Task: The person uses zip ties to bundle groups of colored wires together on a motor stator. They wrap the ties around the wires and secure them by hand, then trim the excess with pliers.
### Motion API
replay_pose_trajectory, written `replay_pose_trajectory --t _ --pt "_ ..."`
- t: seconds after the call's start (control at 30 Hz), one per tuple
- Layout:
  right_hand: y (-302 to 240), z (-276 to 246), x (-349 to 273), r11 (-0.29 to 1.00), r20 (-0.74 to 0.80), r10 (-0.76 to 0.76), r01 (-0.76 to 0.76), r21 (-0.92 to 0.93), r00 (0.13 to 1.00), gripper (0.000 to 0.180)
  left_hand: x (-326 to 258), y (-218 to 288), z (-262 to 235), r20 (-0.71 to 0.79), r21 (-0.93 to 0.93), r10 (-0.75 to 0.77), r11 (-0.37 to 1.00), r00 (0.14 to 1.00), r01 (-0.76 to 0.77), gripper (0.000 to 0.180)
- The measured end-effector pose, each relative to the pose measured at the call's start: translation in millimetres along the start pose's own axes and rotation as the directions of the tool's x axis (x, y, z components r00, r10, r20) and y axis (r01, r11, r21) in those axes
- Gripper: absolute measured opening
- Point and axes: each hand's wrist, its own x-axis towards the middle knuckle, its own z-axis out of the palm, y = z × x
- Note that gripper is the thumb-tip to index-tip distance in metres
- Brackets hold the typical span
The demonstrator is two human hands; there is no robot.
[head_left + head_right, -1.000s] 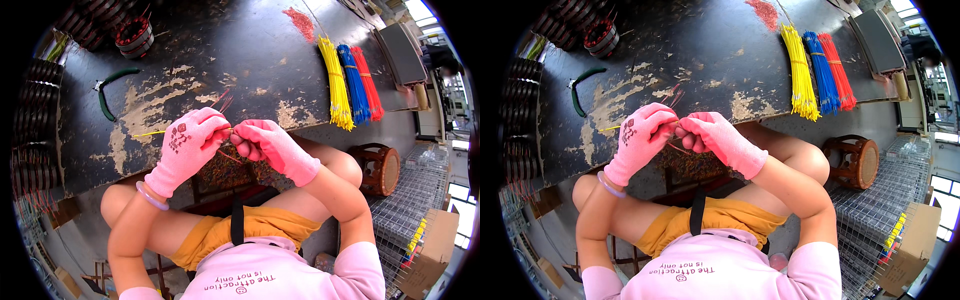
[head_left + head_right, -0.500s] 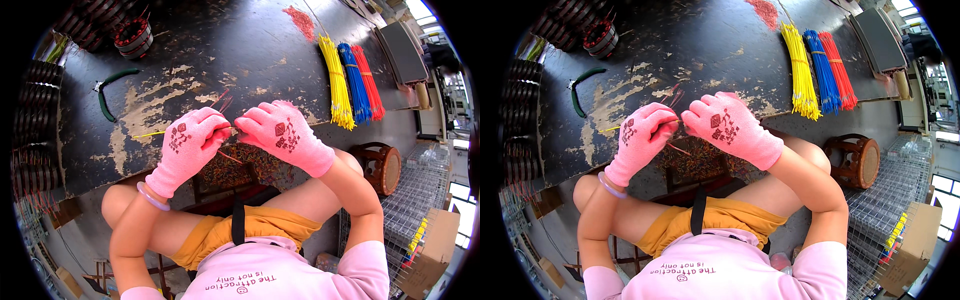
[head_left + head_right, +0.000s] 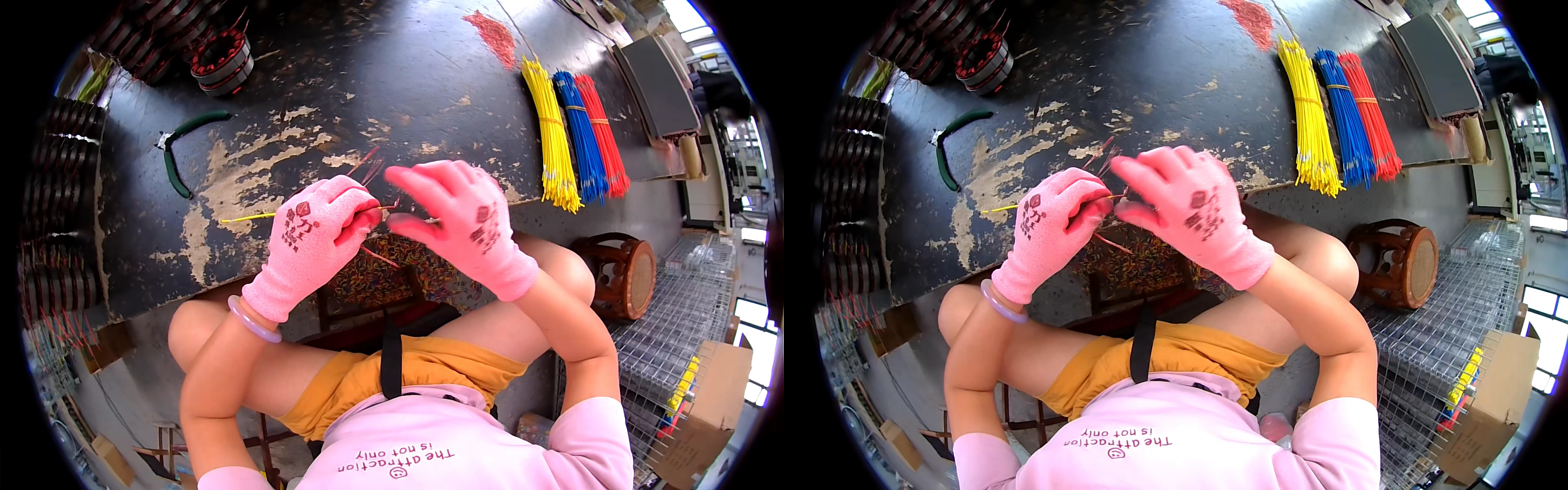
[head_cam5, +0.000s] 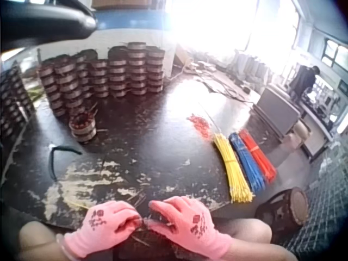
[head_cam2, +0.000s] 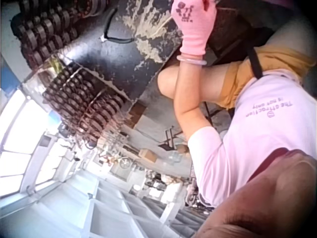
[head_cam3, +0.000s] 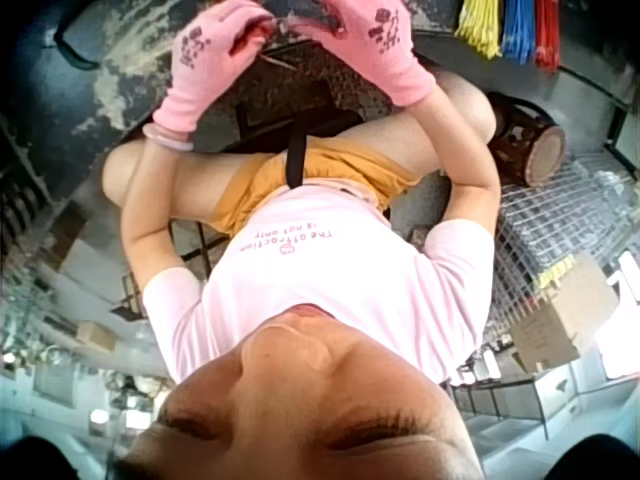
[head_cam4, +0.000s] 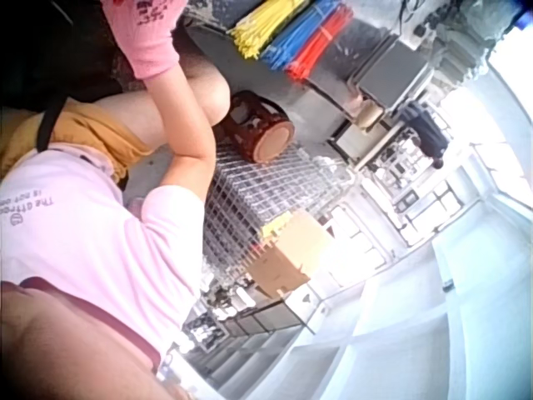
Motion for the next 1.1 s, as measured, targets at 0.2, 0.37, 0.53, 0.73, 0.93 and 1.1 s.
replay_pose_trajectory --t 0.2,0.37,0.53,0.73,0.93,1.1 --pt "-2 9 -11 0.981 0.095 -0.097 0.112 -0.160 0.991 0.019 1 2 3 -0.003 0.014 0.012 1.000 1.000 -0.012 0.012" --pt "5 1 -25 0.992 0.024 0.034 -0.031 -0.124 0.999 0.015 0 4 5 0.002 -0.006 0.021 1.000 1.000 -0.021 0.011" --pt "-2 -8 -13 0.874 0.086 0.340 -0.349 0.339 0.936 0.021 -1 2 1 0.025 0.045 0.040 0.998 0.999 -0.041 0.014" --pt "-2 14 3 0.647 0.432 0.362 -0.557 0.520 0.826 0.022 4 11 -38 -0.095 0.035 0.003 0.999 0.996 0.000 0.021" --pt "-5 19 -2 0.659 0.416 0.299 -0.501 0.561 0.859 0.021 5 2 -23 0.069 0.014 -0.059 0.998 0.996 0.058 0.025" --pt "1 13 -11 0.714 0.394 0.314 -0.488 0.502 0.864 0.025 9 -4 -7 0.039 0.062 -0.142 0.988 0.989 0.140 0.026"
